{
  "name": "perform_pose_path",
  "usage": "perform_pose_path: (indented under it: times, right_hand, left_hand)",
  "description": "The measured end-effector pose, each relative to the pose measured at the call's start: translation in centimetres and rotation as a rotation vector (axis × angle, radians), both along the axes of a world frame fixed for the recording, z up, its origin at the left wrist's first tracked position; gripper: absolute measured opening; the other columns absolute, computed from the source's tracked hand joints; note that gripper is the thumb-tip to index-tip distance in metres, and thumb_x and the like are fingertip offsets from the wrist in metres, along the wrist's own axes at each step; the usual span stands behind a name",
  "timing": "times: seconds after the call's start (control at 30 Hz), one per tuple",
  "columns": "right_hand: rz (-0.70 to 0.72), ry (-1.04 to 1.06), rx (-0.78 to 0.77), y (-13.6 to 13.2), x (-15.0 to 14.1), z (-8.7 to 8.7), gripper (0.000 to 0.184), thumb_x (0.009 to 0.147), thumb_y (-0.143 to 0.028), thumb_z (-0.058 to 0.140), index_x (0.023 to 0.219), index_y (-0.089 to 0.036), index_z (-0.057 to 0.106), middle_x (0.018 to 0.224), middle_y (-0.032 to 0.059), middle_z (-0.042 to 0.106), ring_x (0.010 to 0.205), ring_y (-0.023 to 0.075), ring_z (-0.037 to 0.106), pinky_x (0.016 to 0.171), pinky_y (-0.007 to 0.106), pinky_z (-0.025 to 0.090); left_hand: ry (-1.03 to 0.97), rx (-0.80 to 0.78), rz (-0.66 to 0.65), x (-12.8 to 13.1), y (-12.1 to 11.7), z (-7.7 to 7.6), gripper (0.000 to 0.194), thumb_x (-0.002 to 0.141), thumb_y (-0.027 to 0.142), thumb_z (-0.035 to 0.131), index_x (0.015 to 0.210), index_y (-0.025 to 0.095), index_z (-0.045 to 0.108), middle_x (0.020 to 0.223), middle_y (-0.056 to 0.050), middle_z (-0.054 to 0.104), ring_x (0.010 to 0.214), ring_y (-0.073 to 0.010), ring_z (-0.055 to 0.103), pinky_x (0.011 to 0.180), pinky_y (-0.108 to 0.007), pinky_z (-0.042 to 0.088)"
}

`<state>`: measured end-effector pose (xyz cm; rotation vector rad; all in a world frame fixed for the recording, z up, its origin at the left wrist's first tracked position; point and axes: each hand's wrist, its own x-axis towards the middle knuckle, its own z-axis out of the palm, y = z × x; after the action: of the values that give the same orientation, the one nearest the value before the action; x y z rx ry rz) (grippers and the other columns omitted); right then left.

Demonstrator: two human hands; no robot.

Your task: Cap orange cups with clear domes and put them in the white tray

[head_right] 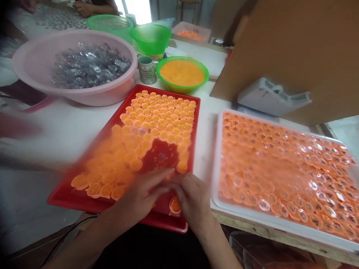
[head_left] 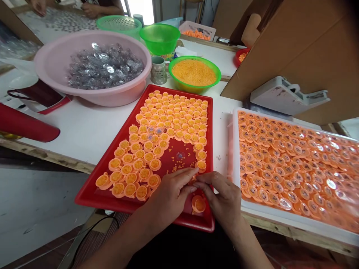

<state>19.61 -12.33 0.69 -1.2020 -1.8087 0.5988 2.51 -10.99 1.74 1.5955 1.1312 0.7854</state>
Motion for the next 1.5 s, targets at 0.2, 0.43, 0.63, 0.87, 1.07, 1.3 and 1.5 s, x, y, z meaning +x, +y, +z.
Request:
perform_pose_path:
  times: [0.2, 0.43, 0.63, 0.87, 1.07, 1.3, 1.5]
  right_hand:
    - [-0.016, 0.027, -0.044, 0.1, 0.0, -0.8, 0.018, 0.085, -0.004, 0.064, 0.087, -0.021, 0.070, 0.082, 0.0004, 0.069, 0.072, 0.0117, 0.066, 0.066, 0.021, 0.053]
    - [-0.143, 0.150, -0.254, 0.2, -0.1, -0.7, 0.013, 0.082, -0.012, 0.071, 0.088, -0.023, 0.070, 0.077, -0.0029, 0.071, 0.065, 0.0124, 0.065, 0.060, 0.022, 0.053]
    - [-0.140, 0.192, -0.195, -0.3, -0.3, -0.9, 0.016, 0.085, -0.009, 0.065, 0.087, -0.024, 0.068, 0.078, -0.0019, 0.067, 0.070, 0.0139, 0.063, 0.064, 0.025, 0.052]
    - [-0.171, 0.228, -0.125, -1.1, -0.4, -0.9, 0.018, 0.083, -0.007, 0.068, 0.087, -0.024, 0.068, 0.086, -0.0009, 0.070, 0.079, 0.0154, 0.066, 0.071, 0.028, 0.053]
    - [-0.233, 0.205, -0.112, -1.7, -0.6, -0.2, 0.017, 0.083, -0.009, 0.069, 0.087, -0.025, 0.070, 0.086, 0.0000, 0.072, 0.075, 0.0165, 0.068, 0.067, 0.030, 0.057]
    - [-0.151, 0.051, 0.056, -2.5, -0.4, 0.8, 0.036, 0.086, -0.001, 0.057, 0.107, -0.028, 0.068, 0.096, 0.0039, 0.070, 0.083, 0.0186, 0.068, 0.072, 0.032, 0.057]
    - [-0.265, 0.189, -0.129, -1.7, -1.2, 1.0, 0.026, 0.085, -0.010, 0.063, 0.105, -0.026, 0.062, 0.087, 0.0024, 0.066, 0.074, 0.0178, 0.065, 0.067, 0.029, 0.057]
  left_hand:
    - [0.068, -0.069, 0.013, 0.3, 0.3, -1.0, 0.050, 0.081, 0.004, 0.065, 0.129, 0.018, 0.061, 0.127, -0.008, 0.067, 0.115, -0.0222, 0.064, 0.106, -0.036, 0.047]
    - [0.023, 0.060, 0.054, 0.7, 0.3, -0.5, 0.032, 0.085, 0.010, 0.062, 0.115, 0.021, 0.068, 0.113, -0.004, 0.073, 0.102, -0.0189, 0.069, 0.097, -0.032, 0.054]
    - [-0.003, 0.126, 0.126, 0.4, 0.4, 0.3, 0.037, 0.085, 0.009, 0.061, 0.118, 0.024, 0.064, 0.116, -0.002, 0.072, 0.107, -0.0183, 0.067, 0.096, -0.032, 0.055]
    - [0.010, 0.265, 0.097, 0.4, 0.0, 0.0, 0.033, 0.087, 0.007, 0.060, 0.116, 0.023, 0.064, 0.109, -0.003, 0.072, 0.101, -0.0161, 0.067, 0.092, -0.029, 0.054]
    - [0.036, 0.297, 0.071, 0.3, -0.3, 0.4, 0.032, 0.090, 0.007, 0.058, 0.117, 0.021, 0.062, 0.110, -0.003, 0.072, 0.102, -0.0138, 0.067, 0.093, -0.024, 0.053]
    - [0.086, 0.428, 0.026, 0.7, -0.6, 1.0, 0.038, 0.092, 0.002, 0.049, 0.124, 0.020, 0.057, 0.116, -0.005, 0.069, 0.107, -0.0131, 0.065, 0.096, -0.024, 0.053]
    - [0.141, 0.469, 0.068, 0.3, -0.7, 1.0, 0.045, 0.090, 0.001, 0.041, 0.123, 0.026, 0.057, 0.112, -0.003, 0.070, 0.105, -0.0147, 0.067, 0.093, -0.024, 0.054]
